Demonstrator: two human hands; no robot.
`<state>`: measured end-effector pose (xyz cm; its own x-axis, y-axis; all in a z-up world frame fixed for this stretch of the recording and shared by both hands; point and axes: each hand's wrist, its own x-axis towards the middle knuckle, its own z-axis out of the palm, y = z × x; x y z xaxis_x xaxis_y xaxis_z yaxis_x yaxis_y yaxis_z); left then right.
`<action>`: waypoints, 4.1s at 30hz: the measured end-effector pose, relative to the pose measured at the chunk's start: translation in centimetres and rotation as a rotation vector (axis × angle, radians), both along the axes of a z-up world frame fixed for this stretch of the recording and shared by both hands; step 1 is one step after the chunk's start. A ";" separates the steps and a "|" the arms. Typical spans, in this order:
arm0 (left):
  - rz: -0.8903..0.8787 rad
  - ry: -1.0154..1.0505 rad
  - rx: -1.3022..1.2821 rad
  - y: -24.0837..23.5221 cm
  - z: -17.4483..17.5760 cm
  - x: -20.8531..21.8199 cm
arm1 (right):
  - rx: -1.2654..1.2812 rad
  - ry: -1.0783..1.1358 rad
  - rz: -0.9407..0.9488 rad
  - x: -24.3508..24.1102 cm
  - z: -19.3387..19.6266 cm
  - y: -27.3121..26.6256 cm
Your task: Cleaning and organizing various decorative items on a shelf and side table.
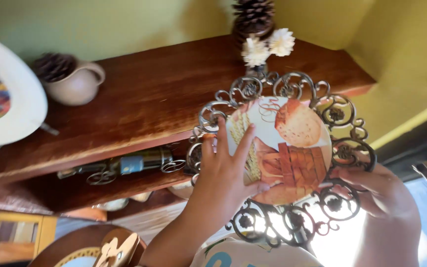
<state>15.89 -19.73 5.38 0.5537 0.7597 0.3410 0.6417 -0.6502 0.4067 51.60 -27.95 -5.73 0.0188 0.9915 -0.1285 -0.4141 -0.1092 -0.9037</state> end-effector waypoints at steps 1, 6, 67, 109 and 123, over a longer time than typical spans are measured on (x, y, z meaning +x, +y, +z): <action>0.046 -0.035 0.043 -0.1 0.3 -1.2 | -0.009 -0.038 -0.022 -1.4 0.9 1.6; 0.244 -0.105 0.200 1.9 0.6 -5.5 | 0.008 -0.111 0.001 -8.0 7.3 10.0; 0.936 -0.305 0.257 39.9 -2.1 -14.4 | 0.922 -0.011 0.091 -33.6 10.4 54.8; 0.873 -0.207 0.672 52.0 -4.3 -25.5 | 0.818 -0.256 -0.069 -34.5 8.6 59.4; 0.757 -0.579 0.490 48.1 -1.2 -23.2 | 1.085 -0.931 -0.451 -34.6 2.8 68.9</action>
